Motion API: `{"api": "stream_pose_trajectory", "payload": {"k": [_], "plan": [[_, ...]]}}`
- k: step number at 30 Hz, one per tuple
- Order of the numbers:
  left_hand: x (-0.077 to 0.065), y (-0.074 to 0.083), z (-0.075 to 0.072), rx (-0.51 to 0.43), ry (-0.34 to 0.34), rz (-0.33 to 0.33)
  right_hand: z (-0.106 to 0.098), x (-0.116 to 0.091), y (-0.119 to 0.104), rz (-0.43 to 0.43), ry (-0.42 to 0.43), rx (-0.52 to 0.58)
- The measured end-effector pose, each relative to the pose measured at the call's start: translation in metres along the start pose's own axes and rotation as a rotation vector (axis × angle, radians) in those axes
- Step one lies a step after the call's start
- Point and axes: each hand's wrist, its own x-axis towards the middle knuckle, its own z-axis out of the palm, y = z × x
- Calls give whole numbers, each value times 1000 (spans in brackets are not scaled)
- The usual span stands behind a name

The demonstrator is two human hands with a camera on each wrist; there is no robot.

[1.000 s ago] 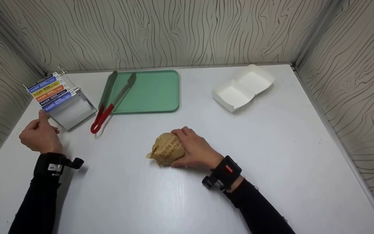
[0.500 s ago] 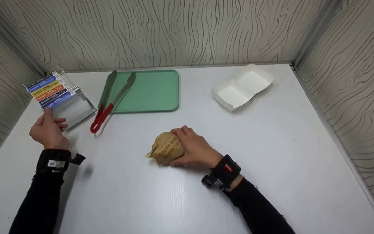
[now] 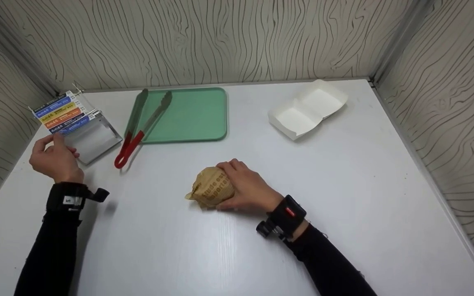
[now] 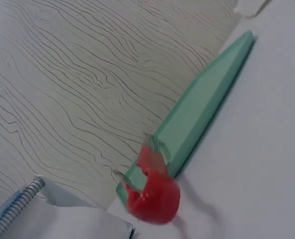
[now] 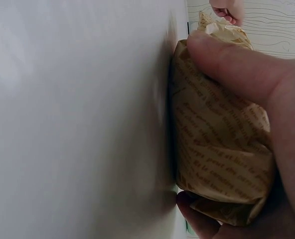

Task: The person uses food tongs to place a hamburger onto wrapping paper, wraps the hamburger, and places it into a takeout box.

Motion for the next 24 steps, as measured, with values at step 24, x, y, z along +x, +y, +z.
{"api": "stream_pose_trajectory", "payload": {"k": [24], "plan": [[-138, 27, 55, -179, -1098, 191, -2, -2, -2, 7, -16, -8]]}}
